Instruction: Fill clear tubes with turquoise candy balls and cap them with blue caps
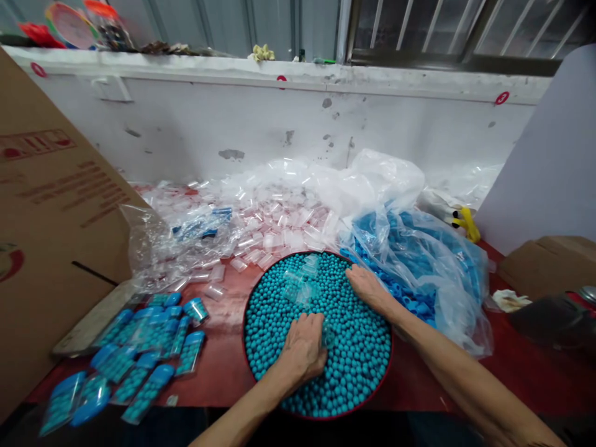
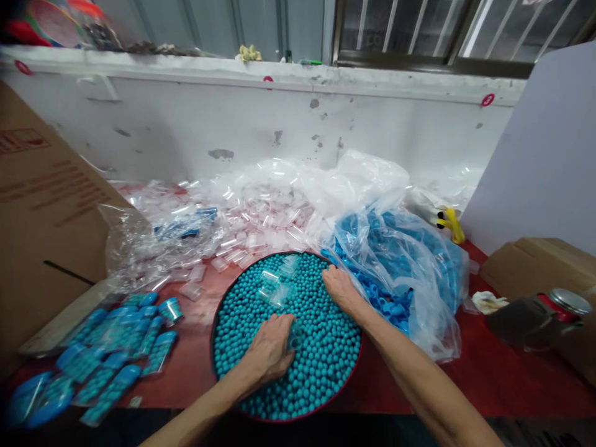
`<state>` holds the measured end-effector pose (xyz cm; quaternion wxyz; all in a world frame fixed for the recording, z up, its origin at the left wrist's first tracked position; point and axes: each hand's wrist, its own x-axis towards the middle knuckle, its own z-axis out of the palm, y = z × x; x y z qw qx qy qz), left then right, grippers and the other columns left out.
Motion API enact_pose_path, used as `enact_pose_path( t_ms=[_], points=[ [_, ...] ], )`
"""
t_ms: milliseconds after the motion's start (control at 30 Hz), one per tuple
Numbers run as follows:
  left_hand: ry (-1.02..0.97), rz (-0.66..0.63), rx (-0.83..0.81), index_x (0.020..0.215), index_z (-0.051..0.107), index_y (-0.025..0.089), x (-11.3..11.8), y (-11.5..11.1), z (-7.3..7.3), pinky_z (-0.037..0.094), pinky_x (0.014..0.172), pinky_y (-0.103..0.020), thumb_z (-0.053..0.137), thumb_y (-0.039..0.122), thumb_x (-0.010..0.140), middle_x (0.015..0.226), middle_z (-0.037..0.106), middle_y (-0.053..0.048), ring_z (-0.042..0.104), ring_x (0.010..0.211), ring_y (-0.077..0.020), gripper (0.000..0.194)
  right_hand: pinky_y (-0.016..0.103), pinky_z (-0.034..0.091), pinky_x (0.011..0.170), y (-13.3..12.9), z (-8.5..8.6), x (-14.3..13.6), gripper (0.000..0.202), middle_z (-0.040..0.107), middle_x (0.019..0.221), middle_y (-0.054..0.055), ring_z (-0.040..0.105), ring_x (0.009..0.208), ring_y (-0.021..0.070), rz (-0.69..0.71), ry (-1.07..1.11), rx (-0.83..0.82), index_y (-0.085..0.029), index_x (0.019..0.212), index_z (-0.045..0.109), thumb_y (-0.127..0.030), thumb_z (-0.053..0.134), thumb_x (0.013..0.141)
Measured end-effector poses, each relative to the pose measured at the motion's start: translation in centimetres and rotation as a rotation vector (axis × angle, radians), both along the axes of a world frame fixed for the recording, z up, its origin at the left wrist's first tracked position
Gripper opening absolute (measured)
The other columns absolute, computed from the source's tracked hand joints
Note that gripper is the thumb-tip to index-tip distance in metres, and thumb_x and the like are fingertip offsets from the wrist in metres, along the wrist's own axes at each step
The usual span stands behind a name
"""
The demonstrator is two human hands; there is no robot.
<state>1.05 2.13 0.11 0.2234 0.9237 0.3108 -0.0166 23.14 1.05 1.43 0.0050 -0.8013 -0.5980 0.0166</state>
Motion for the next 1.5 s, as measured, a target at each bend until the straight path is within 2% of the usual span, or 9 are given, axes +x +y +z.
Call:
enact_pose_path(
  t_ms=[167, 300, 433, 667, 800, 967, 1100, 1333, 1500],
  points=[
    [-0.158, -0.013, 0.090, 0.108, 0.041, 0.012, 0.4, -0.2, -0.2, 0.017, 0.101, -0.042, 0.049, 0.019, 0.062, 0.137, 0.019, -0.014, 0.013, 0.127, -0.0275, 0.047, 0.025, 0.043, 0.060, -1.8, -0.9, -2.4, 0.021, 0.059, 0.080, 0.004, 0.055, 0.070, 0.0152, -0.089, 0.703, 0.372, -0.017, 0.091, 0.054, -0.025, 0.039, 0.081],
    [-0.192, -0.067, 0.065, 0.112, 0.036, 0.009, 0.6, 0.0, -0.8, 0.019, 0.101, -0.042, 0.047, 0.014, 0.060, 0.135, 0.021, -0.018, 0.016, 0.126, -0.0278, 0.053, 0.023, 0.040, 0.051, -2.6, -3.0, -5.8, 0.014, 0.057, 0.062, -0.001, 0.052, 0.055, 0.0117, -0.172, 1.260, 0.345, -0.016, 0.074, 0.058, -0.026, 0.048, 0.071],
    [-0.183, -0.071, -0.033, 0.123, 0.027, 0.013, 0.5, 0.6, -0.9, 0.031, 0.094, -0.039, 0.046, 0.012, 0.060, 0.123, 0.041, -0.014, 0.037, 0.114, -0.0243, 0.066, 0.020, 0.036, 0.046, -3.0, -3.3, -7.2, 0.007, 0.051, 0.052, -0.005, 0.045, 0.047, 0.0079, -0.161, 1.383, 0.292, -0.016, 0.065, 0.057, -0.022, 0.054, 0.064],
    [-0.114, -0.065, 0.006, 0.131, 0.019, 0.013, 0.4, 0.7, -1.0, 0.021, 0.100, -0.040, 0.041, 0.011, 0.063, 0.136, 0.027, -0.012, 0.022, 0.125, -0.0235, 0.071, 0.020, 0.041, 0.042, -2.5, -1.9, -7.0, 0.015, 0.048, 0.049, -0.007, 0.043, 0.041, 0.0063, -0.371, 1.589, 0.320, -0.015, 0.064, 0.053, -0.024, 0.062, 0.057],
    [-0.062, -0.044, 0.037, 0.129, 0.021, 0.011, 0.3, 0.8, -0.8, 0.021, 0.099, -0.040, 0.042, 0.013, 0.063, 0.134, 0.029, -0.013, 0.024, 0.124, -0.0244, 0.069, 0.017, 0.039, 0.039, -2.8, -1.8, -7.1, 0.020, 0.051, 0.056, -0.004, 0.042, 0.042, 0.0045, -0.385, 1.785, 0.158, -0.012, 0.072, 0.056, -0.023, 0.063, 0.056],
    [-0.052, -0.085, 0.062, 0.119, 0.035, 0.018, 0.3, 1.9, 0.2, 0.035, 0.085, -0.039, 0.041, 0.014, 0.067, 0.113, 0.048, -0.009, 0.043, 0.103, -0.0243, 0.053, 0.019, 0.039, 0.039, -3.7, -0.8, -7.1, 0.023, 0.057, 0.065, 0.000, 0.044, 0.043, 0.0068, -0.228, 1.498, 0.199, -0.015, 0.086, 0.058, -0.021, 0.051, 0.066],
    [-0.059, -0.081, 0.038, 0.116, 0.036, 0.016, 0.5, 2.4, 0.5, 0.036, 0.084, -0.037, 0.043, 0.015, 0.065, 0.109, 0.048, -0.010, 0.044, 0.100, -0.0239, 0.051, 0.028, 0.045, 0.069, -4.2, -0.4, -7.1, 0.030, 0.059, 0.092, 0.006, 0.054, 0.071, 0.0140, -0.010, 0.972, 0.350, -0.018, 0.101, 0.056, -0.023, 0.051, 0.072],
    [-0.035, -0.034, -0.062, 0.124, 0.026, 0.015, 0.9, 2.3, 1.1, 0.035, 0.084, -0.036, 0.050, 0.021, 0.063, 0.116, 0.045, -0.013, 0.044, 0.103, -0.0256, 0.065, 0.027, 0.041, 0.074, -4.8, 0.1, -7.3, 0.029, 0.060, 0.094, 0.008, 0.055, 0.081, 0.0171, 0.232, 0.748, 0.125, -0.016, 0.106, 0.053, -0.027, 0.042, 0.081],
    [0.096, 0.032, 0.070, 0.099, 0.046, 0.014, 1.3, 1.8, 1.4, 0.037, 0.075, -0.040, 0.043, 0.020, 0.068, 0.096, 0.053, -0.012, 0.048, 0.092, -0.0284, 0.032, 0.025, 0.039, 0.071, -3.8, 0.3, -6.7, 0.023, 0.064, 0.087, 0.006, 0.057, 0.083, 0.0185, 0.259, 0.519, -0.019, -0.019, 0.094, 0.059, -0.023, 0.040, 0.081]
  ],
)
